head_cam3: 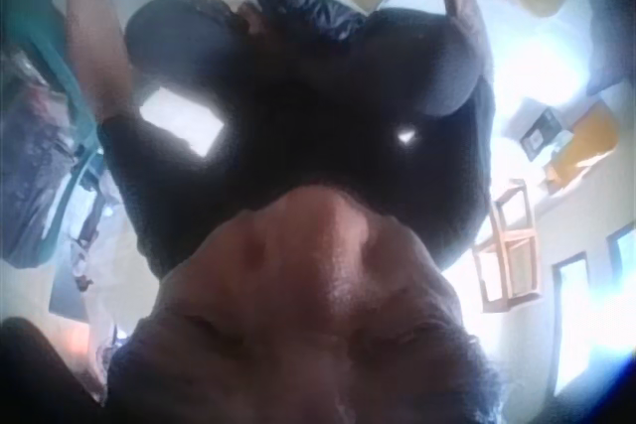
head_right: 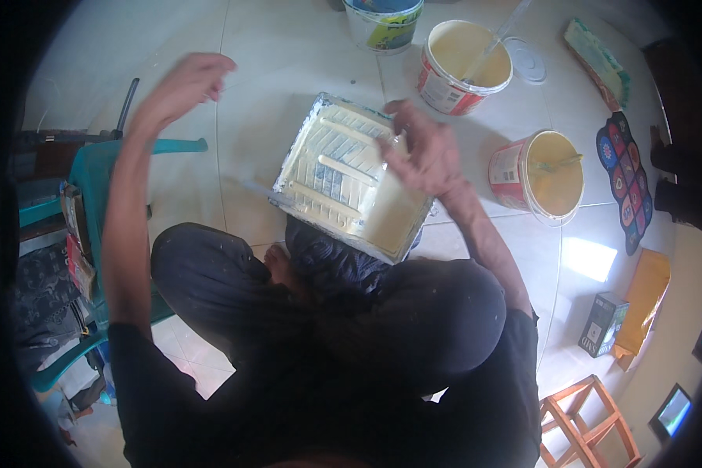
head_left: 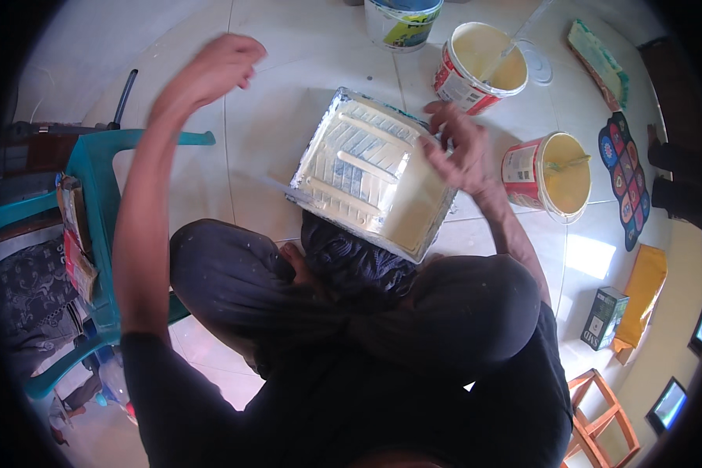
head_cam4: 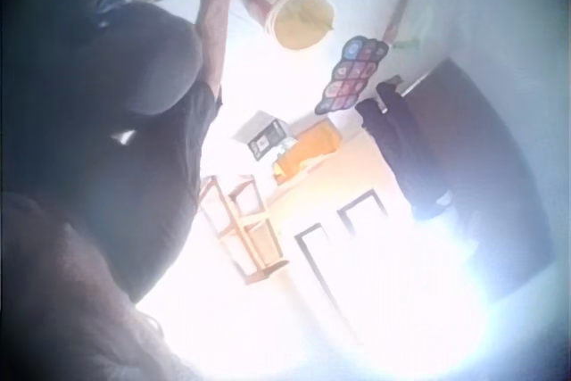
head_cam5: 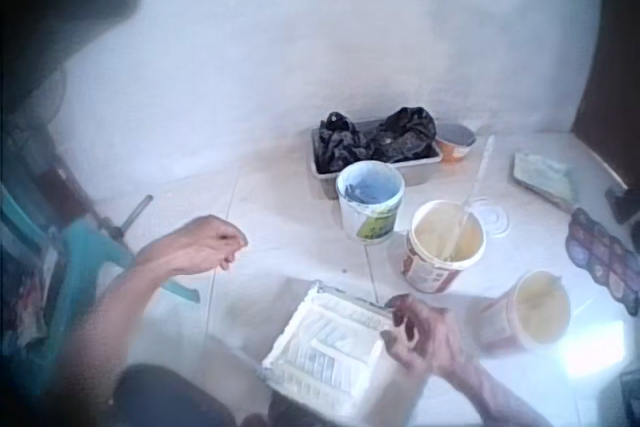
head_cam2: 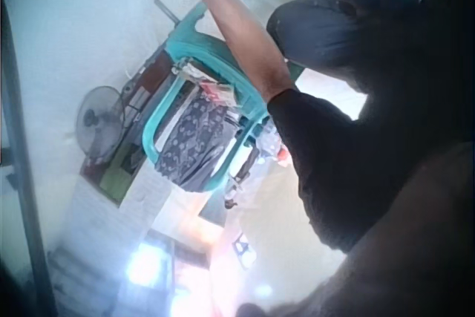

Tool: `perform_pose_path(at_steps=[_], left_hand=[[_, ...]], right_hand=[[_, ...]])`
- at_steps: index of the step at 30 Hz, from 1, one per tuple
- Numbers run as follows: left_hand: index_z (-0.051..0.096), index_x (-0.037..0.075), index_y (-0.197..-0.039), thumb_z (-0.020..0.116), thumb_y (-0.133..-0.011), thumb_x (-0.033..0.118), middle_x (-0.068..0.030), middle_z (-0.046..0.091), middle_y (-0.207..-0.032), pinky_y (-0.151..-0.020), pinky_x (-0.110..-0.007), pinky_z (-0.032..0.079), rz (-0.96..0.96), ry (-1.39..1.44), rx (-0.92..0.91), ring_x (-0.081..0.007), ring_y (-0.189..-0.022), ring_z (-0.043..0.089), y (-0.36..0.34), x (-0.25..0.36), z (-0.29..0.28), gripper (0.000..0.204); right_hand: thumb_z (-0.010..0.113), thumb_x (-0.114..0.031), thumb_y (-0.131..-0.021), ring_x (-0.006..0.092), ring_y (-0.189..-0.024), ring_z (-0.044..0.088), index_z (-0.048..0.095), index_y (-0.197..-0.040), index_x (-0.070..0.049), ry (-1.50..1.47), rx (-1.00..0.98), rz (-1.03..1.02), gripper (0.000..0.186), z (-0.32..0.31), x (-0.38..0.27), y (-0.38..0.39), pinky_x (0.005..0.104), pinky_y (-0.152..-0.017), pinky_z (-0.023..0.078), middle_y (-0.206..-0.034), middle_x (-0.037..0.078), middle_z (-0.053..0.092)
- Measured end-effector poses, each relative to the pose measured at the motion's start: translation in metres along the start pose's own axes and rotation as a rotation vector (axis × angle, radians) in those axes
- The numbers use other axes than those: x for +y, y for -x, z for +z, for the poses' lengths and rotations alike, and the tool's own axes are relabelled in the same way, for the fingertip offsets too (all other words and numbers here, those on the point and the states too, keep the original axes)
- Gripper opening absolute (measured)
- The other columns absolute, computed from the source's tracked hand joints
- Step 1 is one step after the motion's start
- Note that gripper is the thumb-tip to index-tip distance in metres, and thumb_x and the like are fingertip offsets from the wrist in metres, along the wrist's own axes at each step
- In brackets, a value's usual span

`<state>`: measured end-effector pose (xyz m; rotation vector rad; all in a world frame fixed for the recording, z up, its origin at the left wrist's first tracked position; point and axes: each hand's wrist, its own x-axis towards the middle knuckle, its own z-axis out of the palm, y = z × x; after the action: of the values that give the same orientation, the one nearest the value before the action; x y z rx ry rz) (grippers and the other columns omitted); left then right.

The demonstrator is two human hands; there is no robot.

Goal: The person moves a paint tray, then sits on the floor and mixes yellow paint in a bucket using a stick. They pour paint between buckets and into a tray, then place the tray on a counter.

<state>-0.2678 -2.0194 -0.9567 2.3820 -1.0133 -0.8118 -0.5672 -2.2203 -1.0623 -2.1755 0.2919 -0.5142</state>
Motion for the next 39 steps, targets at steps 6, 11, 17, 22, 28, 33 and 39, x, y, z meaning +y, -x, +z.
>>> perform_pose_path(at_steps=[6, 11, 17, 22, 28, 33, 39], left_hand=[[0.056, -0.004, -0.107, 0.032, -0.096, 0.059, -0.0164, 0.065, -0.092, -0.064, -0.038, 0.053, -0.281, -0.198, -0.287, -0.0258, -0.075, 0.065, -0.082, -0.112, 0.117, 0.069], [0.052, -0.003, -0.125, 0.020, -0.095, 0.066, -0.0167, 0.062, -0.111, -0.078, -0.041, 0.052, -0.583, 0.259, -0.314, -0.0245, -0.091, 0.064, -0.068, -0.131, 0.188, 0.082], [0.047, 0.000, -0.135, 0.023, -0.101, 0.055, -0.0142, 0.056, -0.128, -0.096, -0.039, 0.043, -0.515, 0.748, -0.292, -0.0250, -0.111, 0.056, -0.056, -0.171, 0.239, 0.069], [0.047, 0.000, -0.135, 0.025, -0.103, 0.047, -0.0136, 0.055, -0.129, -0.100, -0.036, 0.042, -0.546, 0.891, -0.292, -0.0226, -0.116, 0.054, -0.052, -0.149, 0.238, 0.061], [0.048, -0.002, -0.133, 0.026, -0.104, 0.044, -0.0141, 0.056, -0.128, -0.100, -0.034, 0.041, -0.551, 0.858, -0.176, -0.0220, -0.115, 0.054, -0.045, -0.128, 0.235, 0.059], [0.048, -0.004, -0.132, 0.026, -0.104, 0.043, -0.0149, 0.056, -0.128, -0.100, -0.034, 0.039, -0.535, 0.738, -0.040, -0.0216, -0.114, 0.053, -0.044, -0.111, 0.234, 0.059], [0.050, -0.006, -0.129, 0.026, -0.104, 0.042, -0.0163, 0.056, -0.126, -0.099, -0.034, 0.038, -0.530, 0.750, 0.037, -0.0231, -0.113, 0.054, -0.038, -0.083, 0.201, 0.059]], right_hand=[[0.050, -0.036, -0.091, 0.0233, -0.060, 0.062, 0.057, -0.102, -0.001, 0.056, 0.000, 0.711, 0.038, -0.040, 0.088, 0.059, 0.0350, -0.059, 0.049, -0.079, 0.014, 0.062], [0.042, -0.049, -0.096, 0.0229, -0.077, 0.064, 0.052, -0.113, 0.002, -0.510, 0.155, 1.038, 0.055, 0.012, 0.133, 0.143, 0.0344, -0.068, 0.053, -0.095, 0.015, 0.063], [0.034, -0.035, -0.102, 0.0197, -0.088, 0.063, 0.055, -0.116, 0.002, -0.882, 0.383, 1.088, 0.045, 0.060, 0.149, 0.163, 0.0312, -0.082, 0.049, -0.103, 0.014, 0.064], [0.034, -0.032, -0.103, 0.0170, -0.088, 0.060, 0.055, -0.117, 0.001, -0.834, 0.416, 1.087, 0.042, 0.077, 0.149, 0.159, 0.0311, -0.081, 0.048, -0.102, 0.010, 0.062], [0.035, -0.031, -0.103, 0.0167, -0.089, 0.059, 0.055, -0.117, 0.001, -1.112, 0.613, 1.235, 0.040, 0.086, 0.140, 0.154, 0.0314, -0.080, 0.048, -0.102, 0.009, 0.062], [0.034, -0.030, -0.103, 0.0192, -0.097, 0.060, 0.052, -0.122, 0.001, -1.230, 0.752, 1.231, 0.040, 0.078, 0.121, 0.131, 0.0328, -0.084, 0.049, -0.110, 0.012, 0.059], [0.032, -0.027, -0.103, 0.0194, -0.098, 0.060, 0.050, -0.126, 0.001, -1.136, 0.719, 1.208, 0.040, 0.043, 0.083, 0.091, 0.0326, -0.086, 0.048, -0.112, 0.012, 0.059]])
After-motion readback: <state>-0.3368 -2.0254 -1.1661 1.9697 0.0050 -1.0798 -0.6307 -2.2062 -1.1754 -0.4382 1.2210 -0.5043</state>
